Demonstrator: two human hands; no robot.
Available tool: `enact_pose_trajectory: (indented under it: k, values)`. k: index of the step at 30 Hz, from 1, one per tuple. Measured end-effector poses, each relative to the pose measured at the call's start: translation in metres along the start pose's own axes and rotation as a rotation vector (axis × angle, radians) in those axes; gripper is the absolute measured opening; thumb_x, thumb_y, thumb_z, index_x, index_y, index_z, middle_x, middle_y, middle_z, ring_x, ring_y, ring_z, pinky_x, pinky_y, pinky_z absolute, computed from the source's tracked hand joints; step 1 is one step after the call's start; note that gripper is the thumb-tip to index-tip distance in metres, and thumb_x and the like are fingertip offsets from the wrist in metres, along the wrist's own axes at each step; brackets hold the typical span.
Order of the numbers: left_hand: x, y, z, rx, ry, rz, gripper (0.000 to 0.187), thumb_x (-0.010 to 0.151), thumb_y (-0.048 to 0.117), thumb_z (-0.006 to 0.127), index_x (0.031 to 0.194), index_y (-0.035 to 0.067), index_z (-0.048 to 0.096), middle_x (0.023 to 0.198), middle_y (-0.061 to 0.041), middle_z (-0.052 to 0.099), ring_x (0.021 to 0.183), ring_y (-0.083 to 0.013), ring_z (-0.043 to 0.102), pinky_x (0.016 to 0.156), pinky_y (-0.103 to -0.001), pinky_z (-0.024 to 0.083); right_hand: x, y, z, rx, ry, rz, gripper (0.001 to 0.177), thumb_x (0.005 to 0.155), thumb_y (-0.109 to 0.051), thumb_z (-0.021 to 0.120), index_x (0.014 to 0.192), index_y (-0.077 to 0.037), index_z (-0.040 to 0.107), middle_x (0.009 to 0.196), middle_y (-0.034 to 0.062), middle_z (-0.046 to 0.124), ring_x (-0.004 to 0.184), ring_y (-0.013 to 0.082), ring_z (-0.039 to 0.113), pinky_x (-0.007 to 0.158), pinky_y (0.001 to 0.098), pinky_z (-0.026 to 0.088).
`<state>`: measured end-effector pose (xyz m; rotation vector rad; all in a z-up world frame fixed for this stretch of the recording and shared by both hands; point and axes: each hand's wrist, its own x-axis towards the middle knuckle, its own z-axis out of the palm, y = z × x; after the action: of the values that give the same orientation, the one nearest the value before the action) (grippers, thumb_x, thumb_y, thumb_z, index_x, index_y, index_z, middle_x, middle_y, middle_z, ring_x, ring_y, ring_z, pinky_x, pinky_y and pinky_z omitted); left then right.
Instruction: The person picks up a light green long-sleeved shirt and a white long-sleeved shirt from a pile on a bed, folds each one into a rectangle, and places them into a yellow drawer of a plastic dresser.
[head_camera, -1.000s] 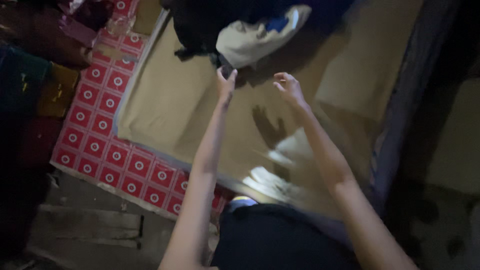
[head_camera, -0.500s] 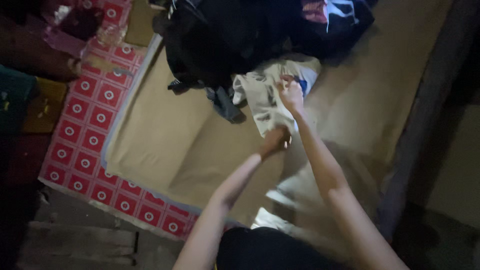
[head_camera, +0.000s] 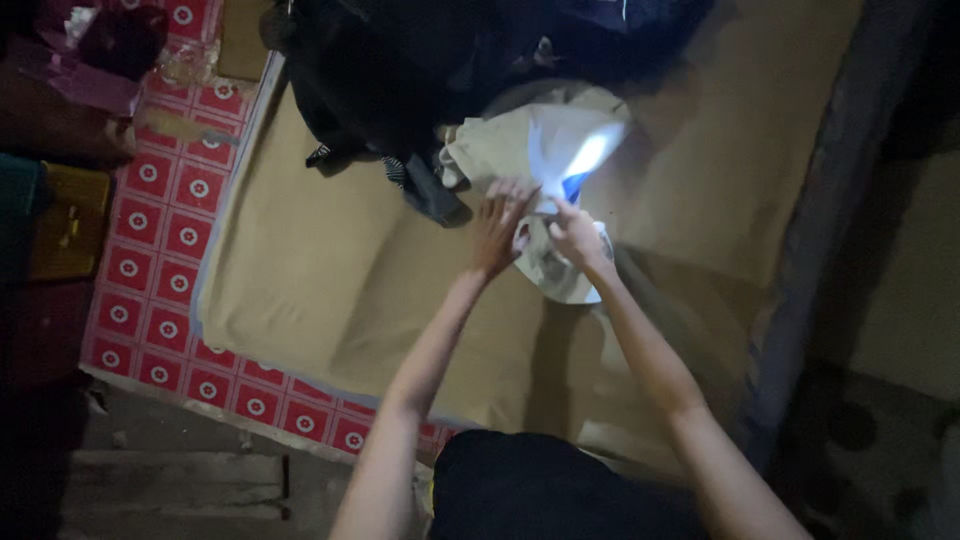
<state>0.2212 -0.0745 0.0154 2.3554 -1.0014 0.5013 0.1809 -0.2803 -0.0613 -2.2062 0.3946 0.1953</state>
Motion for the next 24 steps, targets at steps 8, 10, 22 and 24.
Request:
enact_pose_trajectory:
  k: [8,10,22,24]
  values:
    - [-0.015,0.004,0.012,-0.355,-0.451,-0.165,0.024,0.082,0.019,0.071,0.103,0.013,0.060,0.091,-0.012,0.071,0.096,-0.0336,0.071,0.096,-0.047,0.054,-0.101,-0.047,-0.013,-0.113,0.169,-0.436,0.055,0.086,-0.012,0.072,0.137,-0.008,0.052,0.111,0.0221,0.066,0.100,0.0461,0.064,0.082,0.0535,0.051]
    - [-0.022,0.031,-0.004,-0.350,-0.481,-0.213,0.049,0.076,0.041,0.087,0.089,0.005,0.057,0.079,-0.019,0.067,0.076,-0.0423,0.067,0.065,-0.054,0.050,-0.128,-0.038,-0.002,-0.098,0.386,-0.264,0.052,0.090,-0.016,0.071,0.135,-0.008,0.047,0.128,0.0205,0.059,0.106,0.0417,0.063,0.080,0.0501,0.053]
    - [-0.087,0.113,-0.119,-0.925,-0.284,-0.774,0.029,0.085,0.014,0.081,0.110,0.001,0.078,0.087,-0.005,0.079,0.079,-0.0069,0.068,0.071,-0.030,0.056,-0.174,-0.005,0.005,0.199,0.177,-0.362,0.014,0.094,-0.006,0.066,0.108,-0.006,0.061,0.097,0.0072,0.065,0.086,0.0207,0.065,0.078,0.0311,0.052]
    - [-0.086,0.108,-0.153,-1.012,-0.430,-0.737,0.035,0.080,0.014,0.084,0.111,0.002,0.075,0.088,-0.005,0.076,0.079,-0.0062,0.065,0.071,-0.028,0.055,-0.188,0.002,-0.009,0.337,0.033,-0.325,0.022,0.088,-0.004,0.066,0.109,-0.006,0.060,0.095,0.0043,0.064,0.085,0.0156,0.063,0.075,0.0288,0.051]
